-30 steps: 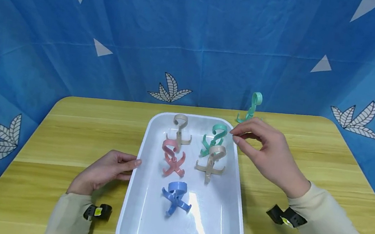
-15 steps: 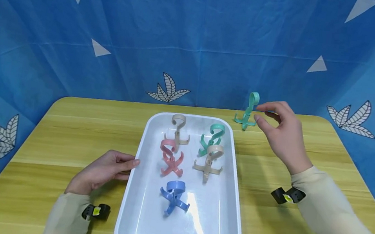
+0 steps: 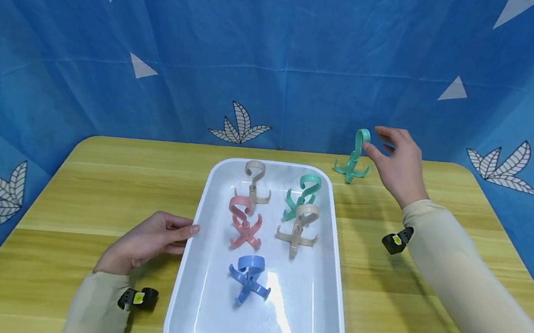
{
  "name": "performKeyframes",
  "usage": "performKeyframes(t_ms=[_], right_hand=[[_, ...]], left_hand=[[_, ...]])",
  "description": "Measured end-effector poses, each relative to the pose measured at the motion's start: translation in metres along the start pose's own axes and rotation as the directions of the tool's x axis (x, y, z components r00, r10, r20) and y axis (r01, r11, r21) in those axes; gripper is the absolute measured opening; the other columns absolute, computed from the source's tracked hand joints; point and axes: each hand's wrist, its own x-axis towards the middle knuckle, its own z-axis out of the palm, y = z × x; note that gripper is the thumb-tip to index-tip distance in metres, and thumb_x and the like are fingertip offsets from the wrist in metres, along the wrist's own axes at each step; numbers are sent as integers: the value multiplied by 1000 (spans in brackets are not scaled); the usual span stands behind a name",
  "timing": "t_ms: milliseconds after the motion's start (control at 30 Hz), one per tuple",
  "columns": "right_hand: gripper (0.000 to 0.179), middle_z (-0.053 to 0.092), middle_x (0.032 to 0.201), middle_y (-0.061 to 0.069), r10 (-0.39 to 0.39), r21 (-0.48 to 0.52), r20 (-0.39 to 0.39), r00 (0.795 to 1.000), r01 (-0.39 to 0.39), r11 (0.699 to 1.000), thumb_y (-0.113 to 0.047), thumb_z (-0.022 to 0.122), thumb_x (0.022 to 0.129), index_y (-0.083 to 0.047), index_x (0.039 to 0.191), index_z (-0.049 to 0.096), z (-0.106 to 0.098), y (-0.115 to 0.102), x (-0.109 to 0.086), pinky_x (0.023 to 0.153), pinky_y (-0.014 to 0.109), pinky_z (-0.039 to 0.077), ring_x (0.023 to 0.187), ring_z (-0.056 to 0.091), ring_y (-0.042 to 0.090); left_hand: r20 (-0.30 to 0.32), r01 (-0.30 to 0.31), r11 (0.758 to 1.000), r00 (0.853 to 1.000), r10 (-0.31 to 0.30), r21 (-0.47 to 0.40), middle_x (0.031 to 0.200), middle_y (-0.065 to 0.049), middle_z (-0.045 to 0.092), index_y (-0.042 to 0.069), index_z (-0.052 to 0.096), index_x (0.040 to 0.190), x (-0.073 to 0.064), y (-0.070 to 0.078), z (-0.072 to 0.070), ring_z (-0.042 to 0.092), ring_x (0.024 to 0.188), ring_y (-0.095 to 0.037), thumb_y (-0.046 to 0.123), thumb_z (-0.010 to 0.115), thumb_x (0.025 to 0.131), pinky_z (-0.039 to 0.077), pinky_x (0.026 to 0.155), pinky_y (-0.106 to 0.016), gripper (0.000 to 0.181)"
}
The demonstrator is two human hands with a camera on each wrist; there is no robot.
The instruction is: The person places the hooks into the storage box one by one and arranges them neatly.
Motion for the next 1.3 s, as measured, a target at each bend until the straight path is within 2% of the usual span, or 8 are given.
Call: performKeyframes(t_ms=[233,533,700,933,1300], right_hand=[[56,47,134,18,76,-5,20,997,-76,997,-35,60,99,1,141,49,8,14,16,103,46,45,125,48,35],[50,50,126,17,86,-1,14,996,-86,996,-35,59,100,1,134,53,19,20,21,101,44,46,119,50,33],[44,51,122,17,89,8,-15,996,-89,996,-29,58,101,2,131,55,25,17,23,99,43,47,115,51,32],[35,58,116,18,138,37,-80,987,-136,990,-19,55,102,3,130,56,28,15,26,89,41,50,106,56,30],[33,61,115,14,92,75,-129,987,-82,994,-22,58,101,-2,127,60,23,14,23,93,38,51,108,57,25]], left_hand=[[-1,-5,1000,1000,5,0,129,-28,57,-15,50,134,0,0,0,63,111,-32,24,62,99,54,91,-42,53],[0,2,1000,1000,-2,-12,129,-28,57,-15,50,134,0,-1,1,63,110,-32,24,62,99,54,90,-42,54],[-3,2,1000,1000,-2,-8,129,-27,57,-14,50,134,1,-1,0,63,110,-32,24,62,99,54,90,-43,53],[-3,3,1000,1000,-3,0,130,-27,57,-13,51,135,2,-2,0,63,110,-33,25,63,99,55,89,-43,54],[-27,12,1000,1000,-12,7,128,-26,58,-13,52,133,1,-1,0,64,109,-32,25,64,98,55,88,-43,53]])
